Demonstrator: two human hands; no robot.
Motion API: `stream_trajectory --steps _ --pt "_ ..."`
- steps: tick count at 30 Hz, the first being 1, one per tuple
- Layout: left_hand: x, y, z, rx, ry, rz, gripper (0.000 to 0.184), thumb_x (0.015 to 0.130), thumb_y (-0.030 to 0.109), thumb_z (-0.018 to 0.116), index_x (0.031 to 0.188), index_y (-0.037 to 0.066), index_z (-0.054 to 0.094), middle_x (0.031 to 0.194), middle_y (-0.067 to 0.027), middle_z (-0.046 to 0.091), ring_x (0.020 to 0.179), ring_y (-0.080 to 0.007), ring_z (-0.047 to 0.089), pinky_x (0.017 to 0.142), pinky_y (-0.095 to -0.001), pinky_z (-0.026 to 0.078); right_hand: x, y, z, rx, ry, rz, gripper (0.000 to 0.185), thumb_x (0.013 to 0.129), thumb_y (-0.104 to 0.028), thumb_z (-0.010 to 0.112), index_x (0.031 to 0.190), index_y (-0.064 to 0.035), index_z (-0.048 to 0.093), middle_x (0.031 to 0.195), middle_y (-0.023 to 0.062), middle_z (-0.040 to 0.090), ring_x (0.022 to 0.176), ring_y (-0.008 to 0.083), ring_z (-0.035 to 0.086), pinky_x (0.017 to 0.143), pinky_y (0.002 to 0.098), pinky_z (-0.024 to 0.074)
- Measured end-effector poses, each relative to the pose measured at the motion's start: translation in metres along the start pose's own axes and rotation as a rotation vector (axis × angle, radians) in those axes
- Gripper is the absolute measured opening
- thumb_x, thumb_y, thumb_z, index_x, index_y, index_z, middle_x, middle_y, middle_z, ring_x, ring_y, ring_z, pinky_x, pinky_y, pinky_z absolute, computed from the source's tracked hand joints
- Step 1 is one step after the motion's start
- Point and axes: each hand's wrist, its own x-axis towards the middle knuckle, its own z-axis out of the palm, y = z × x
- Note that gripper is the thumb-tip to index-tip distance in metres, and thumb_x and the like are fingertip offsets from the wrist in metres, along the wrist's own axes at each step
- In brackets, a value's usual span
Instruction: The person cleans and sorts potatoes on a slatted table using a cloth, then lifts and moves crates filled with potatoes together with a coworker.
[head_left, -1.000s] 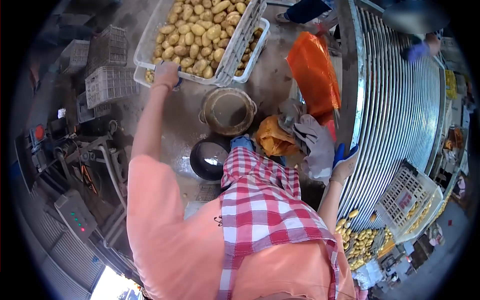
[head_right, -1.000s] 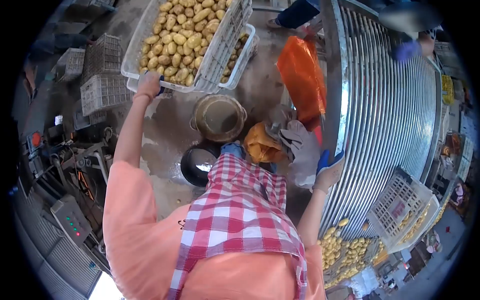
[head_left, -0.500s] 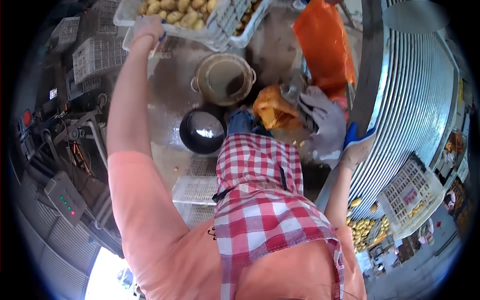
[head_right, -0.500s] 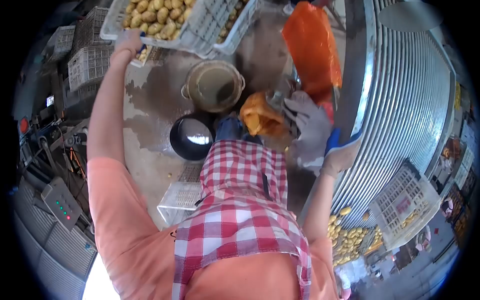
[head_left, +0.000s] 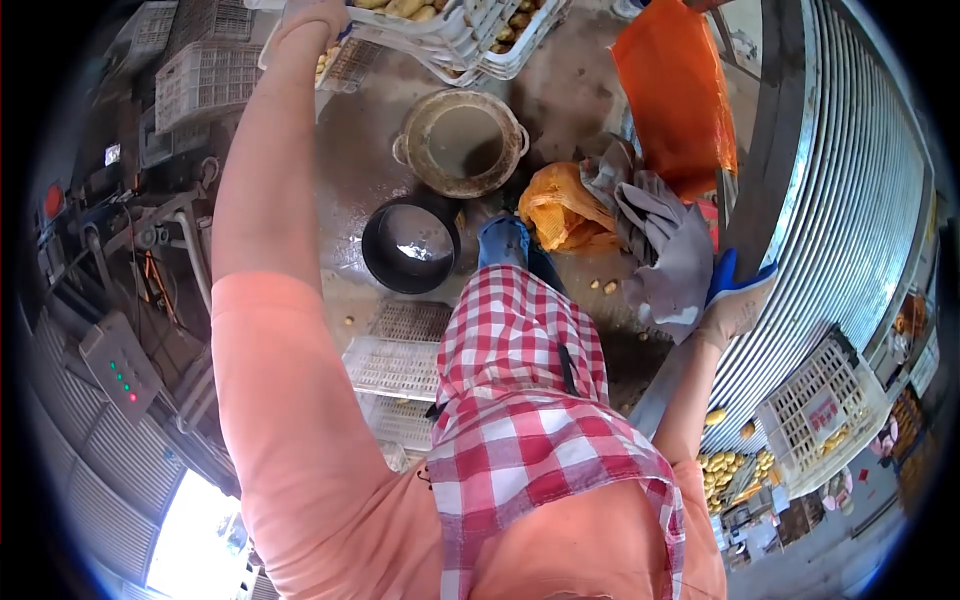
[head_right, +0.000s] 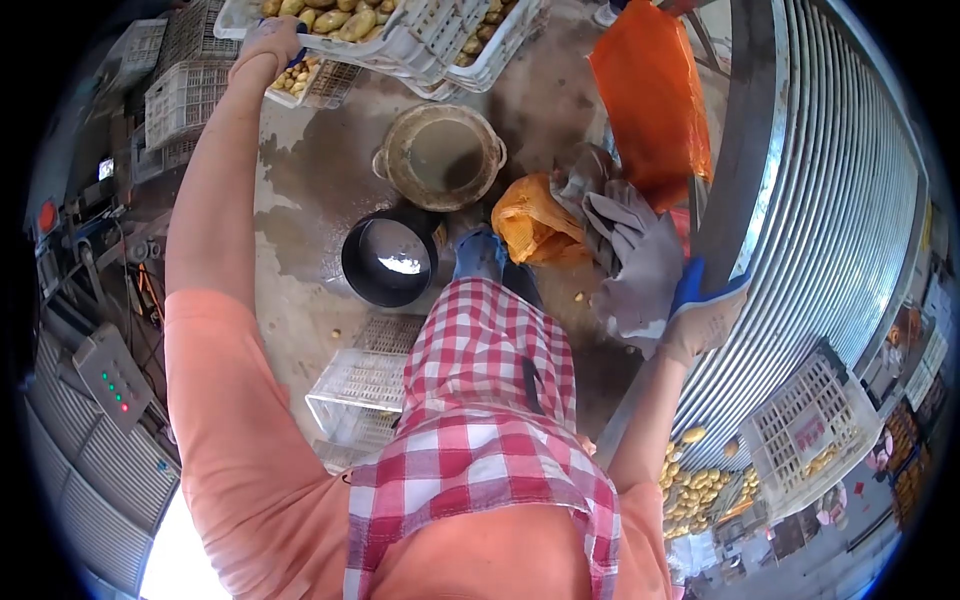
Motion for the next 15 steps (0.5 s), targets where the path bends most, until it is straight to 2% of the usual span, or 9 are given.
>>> stream_trajectory --steps 4,9,12,14,15 --pt "0.029 -0.014 0.033 -0.006 0.065 0.023 0.037 0.095 0.023 0.039 0.131 0.018 0.048 0.132 -0.0218 0.054 0.118 -0.0446 0.053 0.093 -0.0546 0.045 0.002 -0.002 -0.001 0.001 0.007 -0.033 0.064 0.083 -0.039 0.068 0.128 0.0027 0.052 0.117 0.0246 0.061 0.105 0.0396 0.061 0.088 0.0445 0.0487" --pt "-0.002 0.006 0.001 0.046 0.08 -0.001 0.033 0.095 0.02 0.041 0.125 0.016 0.053 0.128 -0.0205 0.057 0.117 -0.0456 0.054 0.093 -0.0544 0.046 0.002 -0.004 -0.003 -0.01 0.047 -0.059 0.062 0.082 -0.037 0.069 0.126 0.0033 0.054 0.114 0.0245 0.062 0.101 0.0399 0.062 0.085 0.0442 0.0496" --pt "-0.032 0.021 -0.038 -0.026 0.033 -0.031 0.032 0.093 0.019 0.044 0.12 0.011 0.058 0.125 -0.0195 0.06 0.117 -0.0427 0.055 0.092 -0.0519 0.047 0.001 -0.004 -0.001 -0.023 0.088 -0.069 0.062 0.081 -0.036 0.07 0.126 0.0034 0.054 0.114 0.0246 0.063 0.101 0.0398 0.063 0.086 0.0439 0.0499" --pt "-0.056 0.031 -0.067 -0.106 0.047 0.039 0.029 0.086 0.018 0.051 0.103 0.005 0.072 0.112 -0.0193 0.067 0.109 -0.0314 0.064 0.091 -0.0391 0.051 0.002 -0.005 -0.002 -0.006 0.052 -0.042 0.062 0.081 -0.036 0.071 0.126 0.0037 0.054 0.114 0.0246 0.063 0.101 0.0398 0.063 0.086 0.044 0.05" --pt "-0.055 0.03 -0.065 -0.112 0.049 0.05 0.031 0.087 0.017 0.048 0.103 0.005 0.071 0.113 -0.0187 0.067 0.108 -0.0319 0.064 0.091 -0.0395 0.051 0.003 -0.007 -0.003 0.026 0.037 -0.036 0.063 0.08 -0.036 0.072 0.126 0.0039 0.054 0.113 0.0245 0.063 0.101 0.0399 0.063 0.085 0.0441 0.0501"
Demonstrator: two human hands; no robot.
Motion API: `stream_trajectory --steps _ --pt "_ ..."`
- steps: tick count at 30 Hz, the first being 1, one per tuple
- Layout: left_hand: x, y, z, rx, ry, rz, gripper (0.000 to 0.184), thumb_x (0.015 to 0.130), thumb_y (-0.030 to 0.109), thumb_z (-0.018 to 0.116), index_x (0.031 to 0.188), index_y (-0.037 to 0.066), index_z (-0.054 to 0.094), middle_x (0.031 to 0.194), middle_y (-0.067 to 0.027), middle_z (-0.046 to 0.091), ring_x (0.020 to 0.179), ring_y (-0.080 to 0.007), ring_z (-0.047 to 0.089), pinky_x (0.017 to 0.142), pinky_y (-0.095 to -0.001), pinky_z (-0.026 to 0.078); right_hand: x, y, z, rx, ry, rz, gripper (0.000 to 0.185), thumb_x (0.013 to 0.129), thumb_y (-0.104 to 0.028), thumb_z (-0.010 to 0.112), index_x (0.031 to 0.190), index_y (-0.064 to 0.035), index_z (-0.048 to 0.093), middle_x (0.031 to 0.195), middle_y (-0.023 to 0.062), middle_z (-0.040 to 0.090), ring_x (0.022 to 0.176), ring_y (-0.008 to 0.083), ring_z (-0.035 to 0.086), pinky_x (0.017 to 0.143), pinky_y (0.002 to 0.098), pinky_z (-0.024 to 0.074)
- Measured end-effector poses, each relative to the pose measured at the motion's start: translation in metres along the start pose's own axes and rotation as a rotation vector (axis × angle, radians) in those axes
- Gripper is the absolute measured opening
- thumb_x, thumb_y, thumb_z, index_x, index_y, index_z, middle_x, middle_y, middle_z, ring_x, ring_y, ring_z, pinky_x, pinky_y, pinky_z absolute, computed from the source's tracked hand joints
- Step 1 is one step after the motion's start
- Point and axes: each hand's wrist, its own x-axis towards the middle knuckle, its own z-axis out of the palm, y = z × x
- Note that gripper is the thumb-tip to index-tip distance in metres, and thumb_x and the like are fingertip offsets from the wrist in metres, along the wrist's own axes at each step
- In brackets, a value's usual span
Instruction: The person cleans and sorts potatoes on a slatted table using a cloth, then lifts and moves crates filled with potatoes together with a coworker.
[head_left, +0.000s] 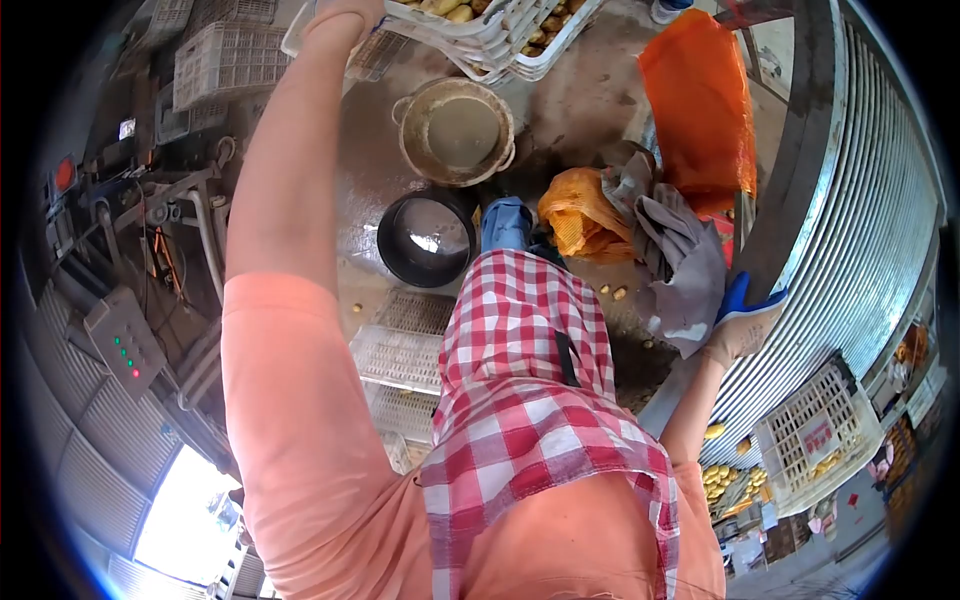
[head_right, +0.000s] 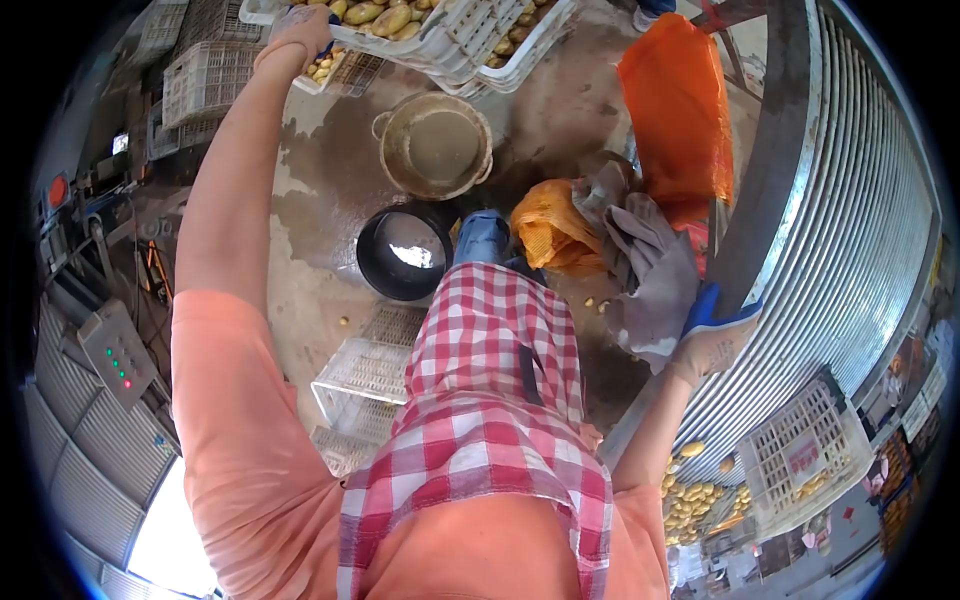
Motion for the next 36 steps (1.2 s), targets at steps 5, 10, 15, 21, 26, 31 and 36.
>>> stream_trajectory --steps 5,10,15,21,26,31,36 --pt "-0.009 0.007 -0.013 0.032 -0.057 -0.053 0.03 0.087 0.015 0.048 0.103 0.003 0.071 0.114 -0.0176 0.067 0.108 -0.0322 0.064 0.091 -0.0396 0.052 0.0 0.004 0.005 -0.062 0.001 0.004 0.063 0.081 -0.039 0.07 0.125 0.0031 0.055 0.113 0.0236 0.063 0.101 0.0397 0.063 0.085 0.0438 0.0501" --pt "-0.011 0.011 -0.015 0.057 -0.042 -0.04 0.032 0.087 0.02 0.05 0.108 0.008 0.071 0.116 -0.0168 0.066 0.111 -0.0309 0.063 0.094 -0.0396 0.05 -0.001 0.013 0.006 -0.04 -0.002 -0.024 0.063 0.083 -0.038 0.069 0.128 0.0035 0.053 0.116 0.024 0.061 0.104 0.0398 0.061 0.088 0.044 0.0485" --pt "0.01 -0.006 0.017 0.008 0.069 0.192 0.024 0.081 0.013 0.053 0.09 0.0 0.072 0.096 -0.0236 0.068 0.096 -0.0376 0.066 0.088 -0.0446 0.05 0.0 0.017 0.005 -0.175 -0.065 0.022 0.066 0.084 -0.043 0.065 0.129 0.0026 0.051 0.118 0.0242 0.06 0.106 0.0396 0.061 0.089 0.0445 0.0486" --pt "0.02 -0.02 0.018 0.097 0.057 0.255 0.026 0.082 0.019 0.053 0.087 0.003 0.073 0.093 -0.0206 0.07 0.092 -0.0351 0.068 0.082 -0.0432 0.052 0.007 -0.026 -0.011 0.041 0.05 -0.145 0.071 0.085 -0.034 0.067 0.138 0.0057 0.041 0.137 0.0256 0.046 0.126 0.0432 0.044 0.108 0.0472 0.0321" --pt "0.031 -0.033 -0.017 0.057 -0.223 0.508 0.033 0.08 0.021 0.049 0.093 0.003 0.074 0.099 -0.021 0.07 0.094 -0.0354 0.068 0.082 -0.043 0.054 0.016 -0.268 -0.04 0.606 -0.227 -0.784 0.063 0.088 -0.03 0.063 0.139 0.002 0.043 0.141 0.0243 0.044 0.135 0.0417 0.037 0.114 0.0513 0.0236" --pt "0.054 -0.041 -0.009 0.134 -0.457 0.559 0.039 0.087 0.024 0.044 0.106 0.002 0.071 0.111 -0.0198 0.068 0.102 -0.0331 0.067 0.088 -0.0439 0.053 0.013 -0.471 -0.01 0.334 -0.268 -0.928 0.03 0.083 -0.019 0.055 0.109 -0.0051 0.06 0.109 0.0167 0.061 0.099 0.0329 0.059 0.08 0.0433 0.0472" --pt "0.042 -0.029 -0.039 0.15 -0.521 0.621 0.037 0.087 0.032 0.052 0.102 0.005 0.072 0.107 -0.0189 0.069 0.102 -0.0322 0.067 0.087 -0.0435 0.052 0.068 -0.474 -0.005 0.41 -0.903 -0.736 0.035 0.085 -0.025 0.054 0.111 -0.0006 0.059 0.104 0.0177 0.07 0.096 0.0326 0.069 0.082 0.0441 0.0517"
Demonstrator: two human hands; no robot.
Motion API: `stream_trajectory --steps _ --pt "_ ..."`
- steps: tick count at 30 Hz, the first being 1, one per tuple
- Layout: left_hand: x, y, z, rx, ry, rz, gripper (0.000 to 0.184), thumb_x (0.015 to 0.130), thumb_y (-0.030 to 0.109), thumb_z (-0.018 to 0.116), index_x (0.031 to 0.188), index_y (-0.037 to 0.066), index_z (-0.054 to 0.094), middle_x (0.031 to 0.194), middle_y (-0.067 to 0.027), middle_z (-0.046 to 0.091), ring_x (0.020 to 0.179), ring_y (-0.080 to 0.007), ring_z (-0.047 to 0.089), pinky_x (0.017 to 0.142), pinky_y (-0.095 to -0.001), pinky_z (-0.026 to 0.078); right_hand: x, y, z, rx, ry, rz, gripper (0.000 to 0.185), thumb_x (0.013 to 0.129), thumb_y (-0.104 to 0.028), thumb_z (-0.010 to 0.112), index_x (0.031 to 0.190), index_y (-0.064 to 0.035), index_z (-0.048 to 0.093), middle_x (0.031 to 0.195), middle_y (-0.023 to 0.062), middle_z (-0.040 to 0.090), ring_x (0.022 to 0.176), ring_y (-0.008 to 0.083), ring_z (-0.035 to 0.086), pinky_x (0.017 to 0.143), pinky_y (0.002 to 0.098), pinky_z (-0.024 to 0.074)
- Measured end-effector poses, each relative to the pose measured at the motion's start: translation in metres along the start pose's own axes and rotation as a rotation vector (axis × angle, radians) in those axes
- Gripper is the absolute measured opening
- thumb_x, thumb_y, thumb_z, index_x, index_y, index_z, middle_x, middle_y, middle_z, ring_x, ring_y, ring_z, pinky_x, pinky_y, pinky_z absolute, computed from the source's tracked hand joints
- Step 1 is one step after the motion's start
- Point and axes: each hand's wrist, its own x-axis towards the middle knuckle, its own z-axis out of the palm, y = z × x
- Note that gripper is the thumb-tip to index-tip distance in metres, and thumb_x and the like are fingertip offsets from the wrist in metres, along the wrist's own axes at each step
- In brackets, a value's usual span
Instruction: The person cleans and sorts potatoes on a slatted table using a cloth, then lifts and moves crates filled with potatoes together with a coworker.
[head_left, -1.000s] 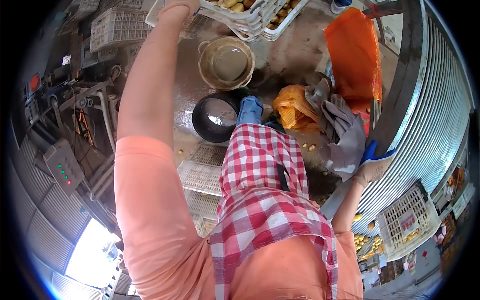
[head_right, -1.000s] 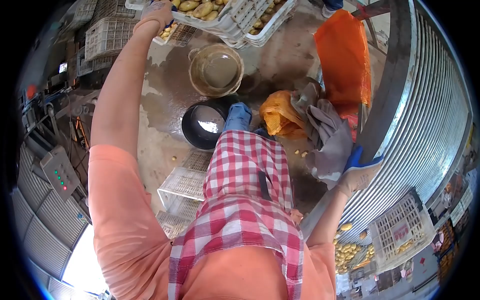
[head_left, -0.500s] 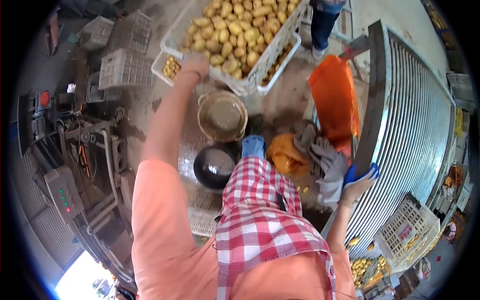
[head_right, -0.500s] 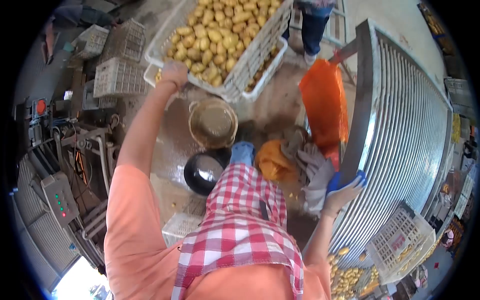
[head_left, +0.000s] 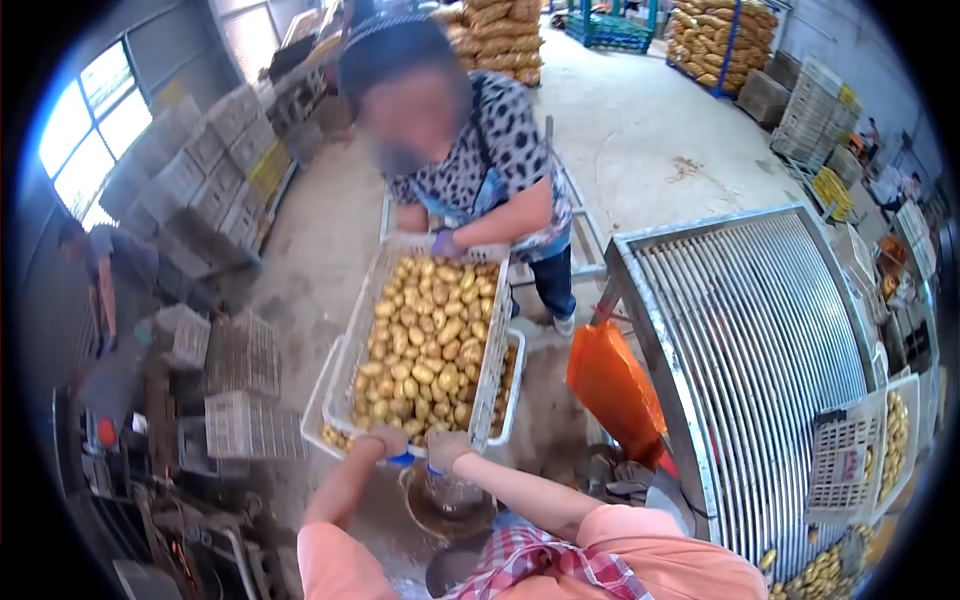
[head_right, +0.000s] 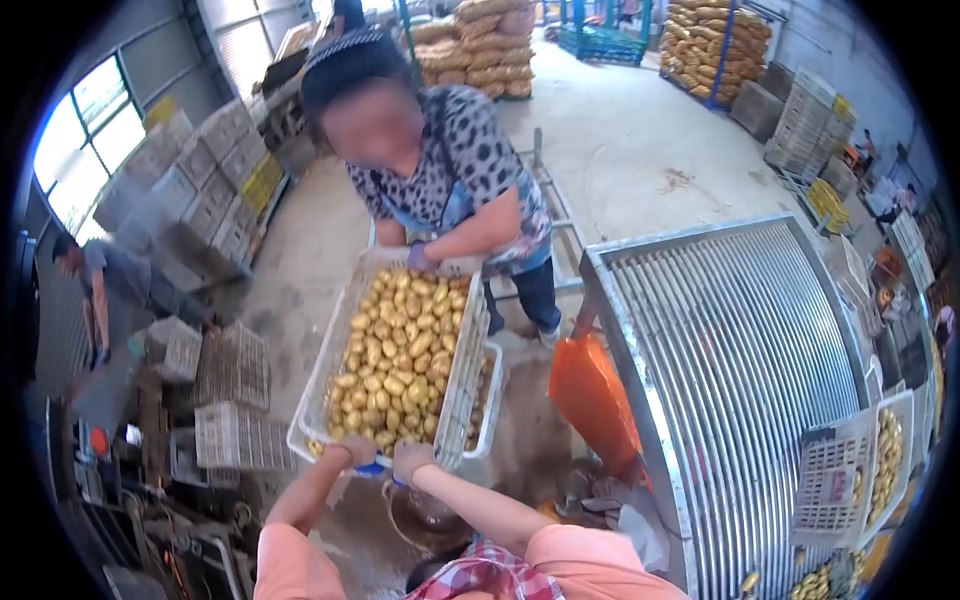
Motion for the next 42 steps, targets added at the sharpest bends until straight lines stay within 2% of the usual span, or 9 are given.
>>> stream_trajectory --steps 11,12,14,21,29,33,34,35,42 --pt "0.009 -0.005 0.02 0.01 0.009 0.099 0.039 0.093 0.031 0.043 0.111 0.007 0.068 0.113 -0.0209 0.067 0.107 -0.0363 0.064 0.089 -0.0472 0.05 0.012 0.032 0.059 -0.298 0.017 -0.247 0.022 0.082 -0.022 0.06 0.092 -0.0079 0.073 0.092 0.0136 0.072 0.087 0.0296 0.07 0.072 0.0412 0.0545" --pt "0.016 -0.01 0.031 -0.016 0.083 0.167 0.042 0.088 0.04 0.051 0.108 0.006 0.068 0.107 -0.0227 0.067 0.1 -0.0381 0.066 0.085 -0.0465 0.051 0.004 0.034 0.058 -0.261 0.053 -0.181 0.022 0.082 -0.022 0.06 0.092 -0.0079 0.073 0.092 0.0136 0.072 0.087 0.0296 0.07 0.072 0.0412 0.0545" --pt "0.011 0.011 0.035 0.036 0.154 0.174 0.038 0.094 0.029 0.04 0.109 0.005 0.066 0.109 -0.025 0.066 0.103 -0.0393 0.064 0.087 -0.0487 0.049 -0.023 0.031 0.042 -0.299 0.106 -0.18 0.018 0.078 -0.019 0.063 0.085 -0.0074 0.074 0.086 0.0135 0.072 0.082 0.031 0.07 0.069 0.0418 0.0544" --pt "0.033 0.0 0.035 -0.053 0.14 0.446 0.036 0.094 0.029 0.043 0.11 0.003 0.062 0.109 -0.0247 0.065 0.105 -0.041 0.06 0.089 -0.0472 0.047 -0.035 0.036 0.014 -0.557 0.049 -0.149 0.013 0.076 -0.011 0.061 0.078 -0.0152 0.074 0.08 0.0074 0.071 0.076 0.0263 0.069 0.063 0.0401 0.0543" --pt "-0.046 0.025 -0.024 -0.19 0.131 0.615 0.04 0.089 0.035 0.06 0.116 0.006 0.057 0.096 -0.0241 0.066 0.091 -0.0428 0.063 0.078 -0.0459 0.048 -0.081 0.01 -0.062 -0.624 -0.066 -0.168 0.017 0.079 -0.03 0.064 0.084 -0.0183 0.075 0.082 0.0032 0.072 0.078 0.0236 0.069 0.065 0.037 0.0529" --pt "-0.062 0.029 -0.035 -0.199 0.127 0.641 0.038 0.088 0.034 0.062 0.114 0.006 0.059 0.094 -0.0196 0.068 0.09 -0.0381 0.066 0.08 -0.0414 0.049 -0.094 -0.013 -0.078 -0.74 -0.105 -0.103 0.024 0.082 -0.029 0.061 0.091 -0.012 0.074 0.087 0.0073 0.072 0.086 0.0268 0.069 0.069 0.0377 0.0526" --pt "-0.058 0.022 -0.042 -0.154 0.039 0.686 0.041 0.085 0.03 0.069 0.115 0.003 0.062 0.096 -0.0141 0.07 0.083 -0.0196 0.064 0.079 -0.0343 0.05 -0.089 -0.018 -0.067 -0.728 -0.069 -0.087 0.024 0.082 -0.027 0.06 0.092 -0.0105 0.074 0.088 0.0081 0.072 0.087 0.0272 0.069 0.07 0.0377 0.053" --pt "-0.057 0.018 -0.039 -0.141 0.083 0.783 0.04 0.085 0.028 0.069 0.115 0.002 0.062 0.097 -0.0148 0.07 0.087 -0.0184 0.064 0.081 -0.034 0.049 -0.088 -0.019 -0.064 -0.712 -0.038 -0.052 0.024 0.082 -0.025 0.059 0.092 -0.0089 0.074 0.088 0.0089 0.072 0.087 0.0277 0.069 0.071 0.0377 0.0535" --pt "-0.027 -0.025 -0.048 0.104 0.08 0.804 0.05 0.087 0.043 0.06 0.125 0.01 0.058 0.117 -0.0199 0.065 0.108 -0.0342 0.062 0.093 -0.0411 0.045 -0.066 -0.057 -0.043 -0.64 0.046 0.19 0.027 0.081 -0.023 0.058 0.096 -0.0069 0.075 0.096 0.0119 0.072 0.092 0.0296 0.068 0.079 0.0398 0.0533"
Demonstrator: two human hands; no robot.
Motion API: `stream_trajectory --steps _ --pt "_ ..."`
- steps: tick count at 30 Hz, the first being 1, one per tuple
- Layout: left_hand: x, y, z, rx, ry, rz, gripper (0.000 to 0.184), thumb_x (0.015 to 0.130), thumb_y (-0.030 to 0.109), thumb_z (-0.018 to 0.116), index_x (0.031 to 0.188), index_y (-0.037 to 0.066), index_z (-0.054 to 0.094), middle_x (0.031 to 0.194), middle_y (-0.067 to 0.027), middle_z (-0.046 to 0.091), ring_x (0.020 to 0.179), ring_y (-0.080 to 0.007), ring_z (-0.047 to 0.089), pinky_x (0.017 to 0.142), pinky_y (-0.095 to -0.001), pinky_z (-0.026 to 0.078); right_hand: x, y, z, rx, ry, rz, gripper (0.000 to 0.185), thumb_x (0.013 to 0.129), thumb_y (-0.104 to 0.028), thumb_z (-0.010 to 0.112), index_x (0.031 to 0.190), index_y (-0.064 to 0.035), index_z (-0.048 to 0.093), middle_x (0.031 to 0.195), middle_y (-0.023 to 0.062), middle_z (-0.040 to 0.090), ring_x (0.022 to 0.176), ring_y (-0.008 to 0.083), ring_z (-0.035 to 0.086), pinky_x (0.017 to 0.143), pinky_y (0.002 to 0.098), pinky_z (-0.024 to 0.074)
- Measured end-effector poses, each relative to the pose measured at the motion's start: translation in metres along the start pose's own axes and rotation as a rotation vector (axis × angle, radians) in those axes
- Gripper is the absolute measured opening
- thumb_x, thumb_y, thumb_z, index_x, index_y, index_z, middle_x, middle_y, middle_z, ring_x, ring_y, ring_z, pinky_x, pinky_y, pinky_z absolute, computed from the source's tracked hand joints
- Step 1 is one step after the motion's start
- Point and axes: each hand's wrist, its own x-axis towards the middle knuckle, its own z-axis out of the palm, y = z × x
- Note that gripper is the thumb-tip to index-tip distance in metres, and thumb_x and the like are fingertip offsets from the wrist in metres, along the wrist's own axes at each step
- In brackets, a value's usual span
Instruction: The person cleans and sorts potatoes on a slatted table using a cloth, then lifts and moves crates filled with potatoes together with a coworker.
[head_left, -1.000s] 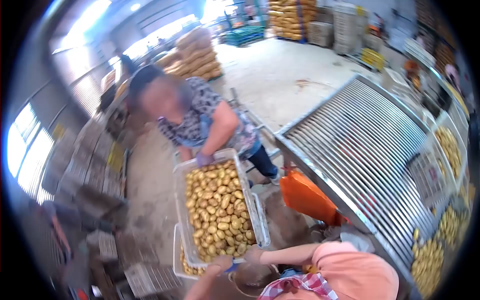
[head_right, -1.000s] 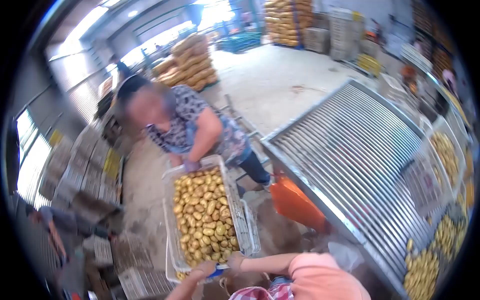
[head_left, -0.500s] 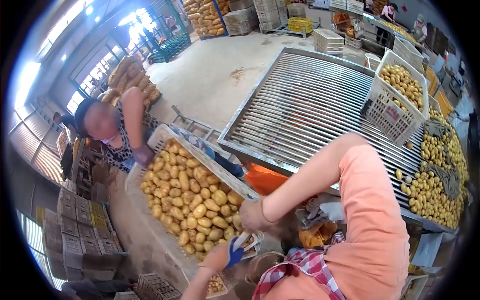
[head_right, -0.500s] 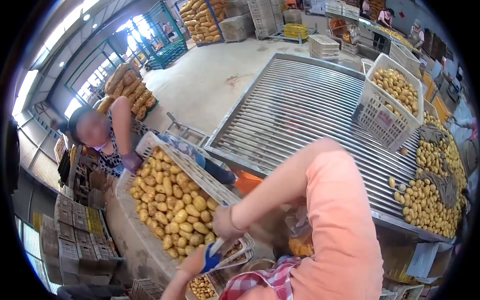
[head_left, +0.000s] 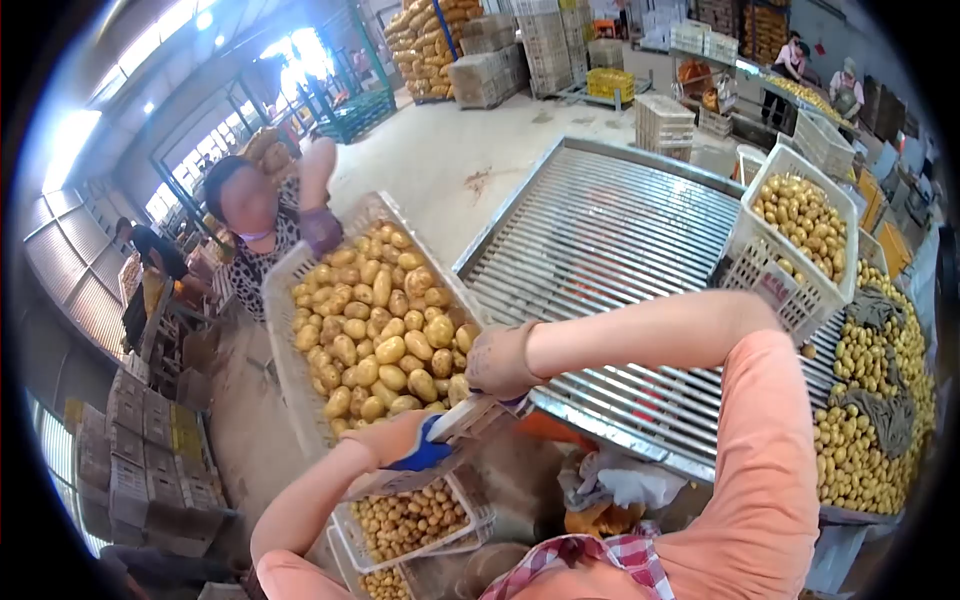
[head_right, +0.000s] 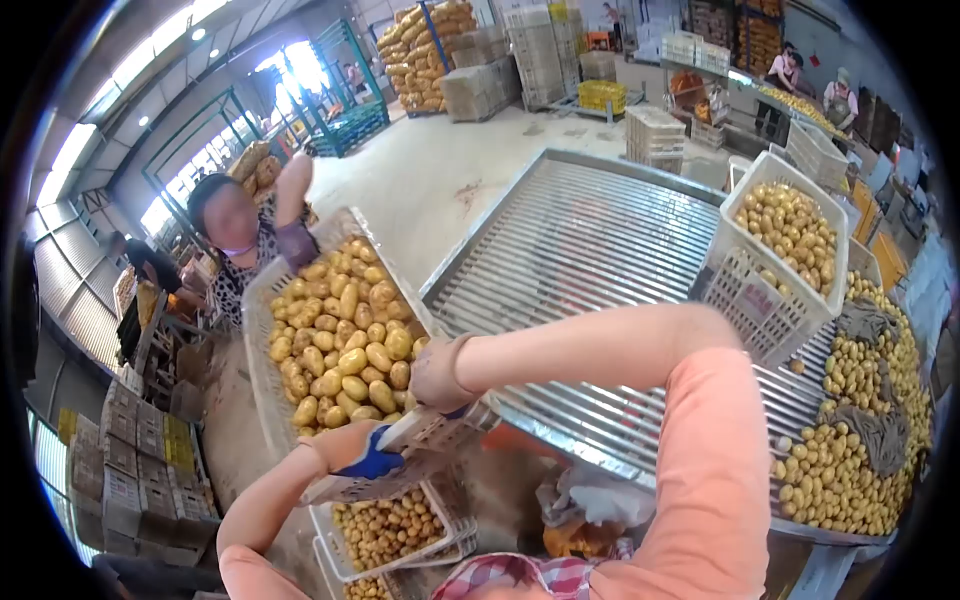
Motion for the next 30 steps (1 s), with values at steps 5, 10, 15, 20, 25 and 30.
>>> stream_trajectory --steps 5,10,15,20,25,30 --pt "-0.007 -0.045 -0.036 0.108 0.01 0.219 0.041 0.083 0.04 0.063 0.115 0.013 0.064 0.101 -0.017 0.07 0.095 -0.0325 0.067 0.083 -0.0418 0.049 0.027 -0.011 -0.019 0.045 0.006 0.113 0.028 0.08 -0.016 0.055 0.097 -0.0027 0.073 0.097 0.0147 0.071 0.093 0.0309 0.068 0.079 0.0398 0.0536" --pt "-0.008 -0.036 -0.053 0.242 0.068 0.17 0.037 0.084 0.039 0.063 0.11 0.013 0.067 0.099 -0.0175 0.07 0.092 -0.0322 0.067 0.083 -0.0416 0.05 0.029 -0.001 -0.016 0.107 0.047 0.145 0.027 0.08 -0.014 0.055 0.096 -0.0031 0.073 0.097 0.0143 0.071 0.093 0.0304 0.069 0.078 0.0393 0.054" --pt "-0.03 -0.072 -0.006 0.449 0.702 0.099 0.05 0.078 0.049 0.072 0.109 0.009 0.067 0.088 -0.0135 0.069 0.082 -0.0327 0.066 0.071 -0.0433 0.05 0.041 -0.012 -0.009 0.129 0.087 0.185 0.025 0.081 -0.013 0.055 0.094 -0.0013 0.073 0.093 0.0151 0.072 0.091 0.0305 0.069 0.078 0.0394 0.0541" --pt "-0.024 -0.102 0.012 0.889 1.171 0.138 0.024 0.076 0.03 0.068 0.09 0.011 0.064 0.072 -0.0056 0.058 0.068 -0.0243 0.059 0.065 -0.0364 0.047 0.044 -0.007 -0.008 0.126 0.062 0.168 0.025 0.082 -0.014 0.056 0.096 -0.001 0.072 0.095 0.0146 0.072 0.093 0.0295 0.069 0.08 0.0385 0.0536" --pt "-0.018 -0.138 0.012 0.931 1.146 0.14 0.019 0.072 0.021 0.061 0.089 0.013 0.062 0.075 -0.0036 0.058 0.072 -0.0227 0.061 0.071 -0.036 0.047 0.076 -0.013 0.002 0.11 0.071 0.101 0.029 0.084 -0.015 0.055 0.104 -0.0008 0.069 0.102 0.0139 0.071 0.097 0.0288 0.069 0.081 0.0395 0.0523" --pt "0.003 -0.193 -0.013 0.991 1.103 0.07 0.019 0.074 0.023 0.059 0.092 0.016 0.063 0.08 -0.0035 0.06 0.076 -0.0228 0.063 0.075 -0.0379 0.048 0.133 -0.008 0.013 0.135 0.036 0.109 0.031 0.078 -0.014 0.06 0.103 0.0008 0.071 0.1 0.0156 0.071 0.096 0.03 0.069 0.078 0.0394 0.0524"
